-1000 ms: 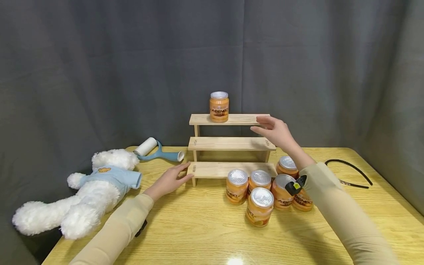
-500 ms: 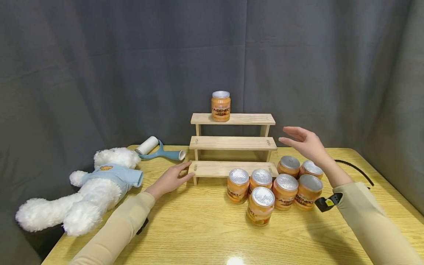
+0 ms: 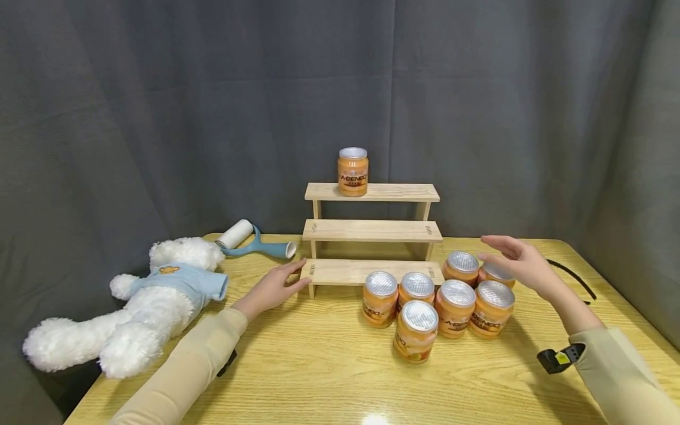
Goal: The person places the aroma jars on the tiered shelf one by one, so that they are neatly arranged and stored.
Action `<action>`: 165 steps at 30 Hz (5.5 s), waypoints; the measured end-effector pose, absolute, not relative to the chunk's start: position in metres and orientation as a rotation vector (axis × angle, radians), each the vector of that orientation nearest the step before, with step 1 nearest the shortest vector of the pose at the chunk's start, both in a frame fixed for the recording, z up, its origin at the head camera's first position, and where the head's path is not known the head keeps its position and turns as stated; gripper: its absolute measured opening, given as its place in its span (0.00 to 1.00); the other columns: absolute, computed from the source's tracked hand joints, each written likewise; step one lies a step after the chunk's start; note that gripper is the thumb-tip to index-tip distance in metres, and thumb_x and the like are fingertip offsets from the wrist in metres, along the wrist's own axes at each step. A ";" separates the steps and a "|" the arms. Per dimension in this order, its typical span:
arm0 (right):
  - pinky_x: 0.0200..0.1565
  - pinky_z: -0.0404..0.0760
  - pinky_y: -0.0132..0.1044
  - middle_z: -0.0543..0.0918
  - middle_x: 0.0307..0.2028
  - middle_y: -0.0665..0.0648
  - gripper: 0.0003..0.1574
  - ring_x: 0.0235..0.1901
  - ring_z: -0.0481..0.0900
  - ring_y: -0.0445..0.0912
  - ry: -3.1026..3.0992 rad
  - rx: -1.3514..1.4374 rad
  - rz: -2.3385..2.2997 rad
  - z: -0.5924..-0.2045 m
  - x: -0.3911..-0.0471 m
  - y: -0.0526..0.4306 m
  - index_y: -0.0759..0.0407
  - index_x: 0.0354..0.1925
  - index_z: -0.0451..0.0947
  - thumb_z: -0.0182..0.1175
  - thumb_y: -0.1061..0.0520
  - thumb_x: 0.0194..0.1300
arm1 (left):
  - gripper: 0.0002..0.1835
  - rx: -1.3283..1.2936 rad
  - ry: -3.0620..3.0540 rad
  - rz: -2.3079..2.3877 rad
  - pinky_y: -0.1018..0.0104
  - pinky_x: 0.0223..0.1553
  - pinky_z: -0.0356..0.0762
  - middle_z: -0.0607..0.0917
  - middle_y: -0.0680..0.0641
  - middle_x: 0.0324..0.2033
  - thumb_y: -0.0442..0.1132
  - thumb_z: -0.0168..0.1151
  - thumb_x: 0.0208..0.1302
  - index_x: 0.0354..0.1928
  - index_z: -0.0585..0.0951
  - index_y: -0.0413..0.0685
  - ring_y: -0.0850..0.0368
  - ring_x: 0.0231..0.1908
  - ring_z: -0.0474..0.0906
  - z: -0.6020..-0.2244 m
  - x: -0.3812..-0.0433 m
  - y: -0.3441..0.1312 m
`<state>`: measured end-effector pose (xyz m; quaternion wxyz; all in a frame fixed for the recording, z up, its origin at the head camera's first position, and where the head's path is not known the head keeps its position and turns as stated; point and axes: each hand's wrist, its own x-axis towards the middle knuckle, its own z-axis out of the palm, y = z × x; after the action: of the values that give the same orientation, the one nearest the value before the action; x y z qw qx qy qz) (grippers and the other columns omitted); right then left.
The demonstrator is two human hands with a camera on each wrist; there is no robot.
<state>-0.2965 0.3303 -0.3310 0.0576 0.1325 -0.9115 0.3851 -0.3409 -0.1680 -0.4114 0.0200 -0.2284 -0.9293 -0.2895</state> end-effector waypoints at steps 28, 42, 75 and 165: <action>0.39 0.78 0.40 0.70 0.55 0.74 0.48 0.50 0.72 0.62 -2.877 0.097 1.006 -0.361 -0.305 0.350 0.72 0.63 0.62 0.57 0.35 0.62 | 0.37 -0.707 -2.880 -0.879 0.50 0.62 0.70 0.69 0.41 0.64 0.58 0.51 0.67 0.71 0.60 0.45 0.46 0.61 0.70 -0.410 -0.338 -0.171; 0.47 0.78 0.54 0.64 0.58 0.79 0.51 0.54 0.68 0.69 -2.994 0.198 1.096 -0.370 -0.305 0.361 0.79 0.66 0.49 0.57 0.42 0.66 | 0.37 -0.698 -2.888 -0.859 0.50 0.62 0.69 0.70 0.41 0.64 0.59 0.51 0.67 0.71 0.60 0.47 0.47 0.62 0.70 -0.410 -0.340 -0.167; 0.47 0.79 0.53 0.61 0.60 0.81 0.56 0.57 0.65 0.70 -2.839 0.023 1.151 -0.375 -0.306 0.356 0.77 0.68 0.47 0.55 0.37 0.64 | 0.38 -0.723 -2.864 -0.848 0.50 0.60 0.71 0.71 0.40 0.63 0.61 0.49 0.67 0.71 0.60 0.47 0.46 0.61 0.71 -0.412 -0.341 -0.168; 0.55 0.76 0.48 0.69 0.62 0.60 0.50 0.56 0.72 0.53 -2.244 0.174 1.456 -0.268 -0.414 0.187 0.56 0.67 0.61 0.63 0.33 0.55 | 0.35 -0.706 -2.824 -1.029 0.53 0.61 0.72 0.70 0.41 0.64 0.55 0.54 0.67 0.69 0.63 0.44 0.46 0.61 0.70 -0.416 -0.341 -0.168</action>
<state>-0.4137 0.1872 -0.2678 0.2285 0.0634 -0.8149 0.5288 -0.3411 -0.1679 -0.4162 0.0272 -0.2285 -0.9143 -0.3332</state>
